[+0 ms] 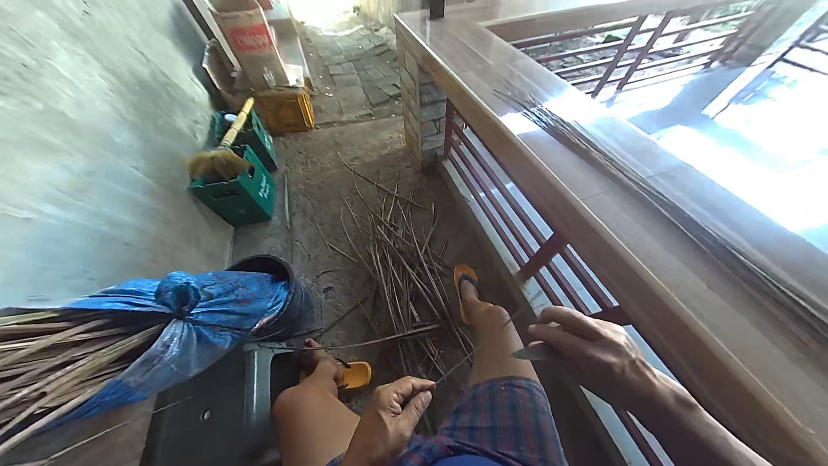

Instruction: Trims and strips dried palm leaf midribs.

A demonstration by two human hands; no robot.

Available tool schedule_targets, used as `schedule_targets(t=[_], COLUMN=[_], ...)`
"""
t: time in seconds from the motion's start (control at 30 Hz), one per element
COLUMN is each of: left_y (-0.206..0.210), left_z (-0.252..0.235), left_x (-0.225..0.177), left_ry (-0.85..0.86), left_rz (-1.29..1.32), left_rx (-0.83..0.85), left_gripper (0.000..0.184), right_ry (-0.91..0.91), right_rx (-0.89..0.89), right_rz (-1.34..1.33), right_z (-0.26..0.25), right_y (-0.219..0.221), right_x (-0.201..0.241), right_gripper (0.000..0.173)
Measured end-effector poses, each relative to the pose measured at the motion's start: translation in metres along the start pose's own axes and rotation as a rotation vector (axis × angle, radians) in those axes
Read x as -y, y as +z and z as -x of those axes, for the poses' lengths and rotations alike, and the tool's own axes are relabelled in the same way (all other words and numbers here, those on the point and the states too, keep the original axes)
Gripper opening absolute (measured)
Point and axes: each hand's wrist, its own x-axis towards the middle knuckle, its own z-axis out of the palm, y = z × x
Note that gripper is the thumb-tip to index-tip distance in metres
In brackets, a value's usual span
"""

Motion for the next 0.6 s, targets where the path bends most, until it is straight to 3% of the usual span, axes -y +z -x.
schedule_targets(t=[0.1,0.27,0.43,0.57,0.6], left_y=[0.003,0.001,-0.02,-0.049,-0.056], left_z=[-0.003,-0.005,-0.001,-0.003,-0.005], left_x=[-0.013,-0.025,-0.01,0.014,0.021], left_ry=[0.025,0.11,0.169,0.156,0.148], left_rz=[-0.001,-0.115,-0.254,-0.333,-0.348], left_rx=[0.111,0.209,0.128,0.027,-0.007], left_gripper=[0.018,0.02,0.021,0.022,0.022], right_ry=[-0.013,-0.037,0.254,0.902,0.588], right_rx=[0.101,0.051,-0.018,-0.077,-0.102], right_rz=[0.111,0.212,0.349,0.477,0.581], right_z=[0.006,0.014,0.037,0.086,0.147], right_y=[0.004,-0.029,-0.127,-0.205,-0.229], right_x=[-0.006,-0.017,-0.038,-0.071,-0.124], right_gripper=[0.02,0.017,0.024,0.025,0.026])
